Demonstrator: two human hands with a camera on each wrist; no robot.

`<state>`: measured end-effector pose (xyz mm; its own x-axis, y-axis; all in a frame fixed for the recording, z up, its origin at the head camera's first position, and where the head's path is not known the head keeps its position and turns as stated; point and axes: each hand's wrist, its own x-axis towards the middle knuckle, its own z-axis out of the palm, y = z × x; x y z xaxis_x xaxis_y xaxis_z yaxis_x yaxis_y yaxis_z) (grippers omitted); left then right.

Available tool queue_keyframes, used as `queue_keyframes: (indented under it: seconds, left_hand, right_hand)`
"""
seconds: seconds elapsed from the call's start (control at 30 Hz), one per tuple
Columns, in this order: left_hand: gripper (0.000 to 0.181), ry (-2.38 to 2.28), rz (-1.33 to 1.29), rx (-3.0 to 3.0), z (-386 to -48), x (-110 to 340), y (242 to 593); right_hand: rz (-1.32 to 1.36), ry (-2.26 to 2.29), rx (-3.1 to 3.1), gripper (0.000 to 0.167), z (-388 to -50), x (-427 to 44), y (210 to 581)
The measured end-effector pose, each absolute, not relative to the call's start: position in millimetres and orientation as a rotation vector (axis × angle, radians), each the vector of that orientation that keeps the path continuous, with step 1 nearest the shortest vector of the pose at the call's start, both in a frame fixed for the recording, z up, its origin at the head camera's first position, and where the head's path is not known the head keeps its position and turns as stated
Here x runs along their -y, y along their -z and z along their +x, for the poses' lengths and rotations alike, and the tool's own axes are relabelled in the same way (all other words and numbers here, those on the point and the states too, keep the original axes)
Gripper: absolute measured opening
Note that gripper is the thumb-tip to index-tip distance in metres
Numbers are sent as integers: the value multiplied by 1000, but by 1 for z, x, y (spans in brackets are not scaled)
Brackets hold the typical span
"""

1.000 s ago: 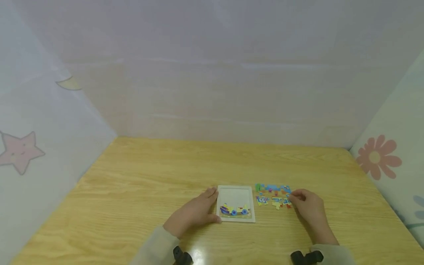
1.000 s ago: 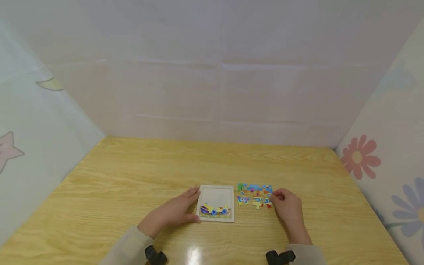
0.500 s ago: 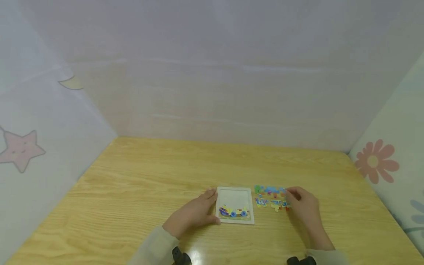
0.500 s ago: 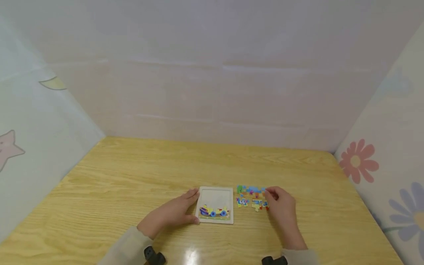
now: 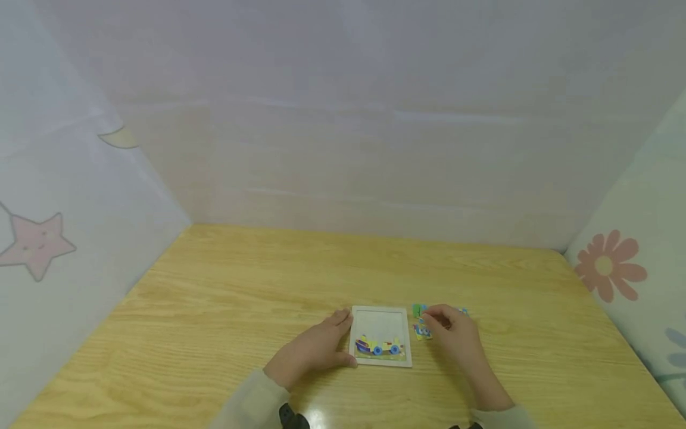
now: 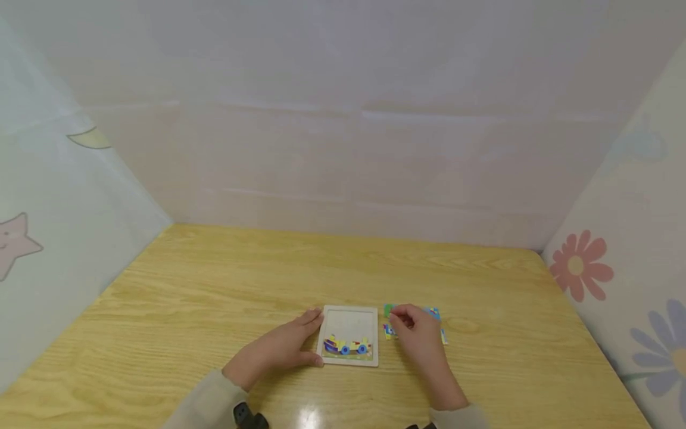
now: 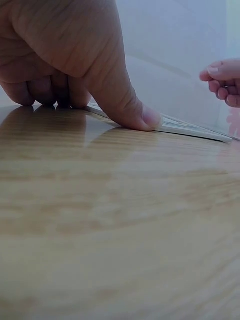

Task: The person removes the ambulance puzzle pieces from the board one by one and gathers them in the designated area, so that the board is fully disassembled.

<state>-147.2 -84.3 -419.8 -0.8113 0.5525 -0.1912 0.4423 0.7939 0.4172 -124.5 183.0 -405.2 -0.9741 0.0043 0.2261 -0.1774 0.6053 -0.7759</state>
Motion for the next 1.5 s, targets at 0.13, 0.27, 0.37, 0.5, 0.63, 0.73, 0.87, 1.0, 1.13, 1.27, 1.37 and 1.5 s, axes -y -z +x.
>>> queue_keyframes:
  seconds: [0.13, 0.27, 0.37, 0.5, 0.63, 0.73, 0.87, 1.0, 1.13, 1.27, 1.37, 1.5]
  left_hand:
    - [89, -519, 759, -2680, -147, 84, 419]
    - [88, -519, 762, -2682, -146, 84, 420]
    - [88, -520, 763, -2687, -146, 84, 421]
    - [88, -526, 762, -2700, -146, 84, 421]
    - [86, -538, 757, -2703, -146, 84, 420]
    - [86, -542, 752, -2701, -146, 84, 419]
    - [86, -546, 760, -2700, -146, 84, 419]
    - [87, -547, 768, -2701, -147, 84, 419]
    - [87, -531, 777, -2703, -146, 85, 419]
    - [87, -523, 789, -2705, -146, 85, 420]
    - [87, -522, 800, -2708, -146, 86, 420]
    - [88, -525, 806, -2707, -146, 86, 419]
  right_hand:
    - [207, -1345, 2610, 12, -127, -172, 411]
    - [221, -1398, 2629, 15, -128, -161, 415]
    - [256, -1430, 2653, 19, -127, -154, 415]
    - [355, -1453, 2683, 23, -126, -146, 414]
    - [425, -1468, 2710, 26, -126, -138, 415]
    - [462, -1469, 2722, 27, -126, -133, 416]
    - [489, -1442, 2775, 28, -126, -127, 419]
    - [519, -1387, 2828, 29, -125, -122, 422]
    - [550, -1319, 2848, 29, -126, -117, 427]
    - [561, -1272, 2871, 28, -127, -112, 429]
    - [562, -1253, 2892, 28, -127, -110, 430]
    - [591, -1205, 2911, 29, -127, -108, 429]
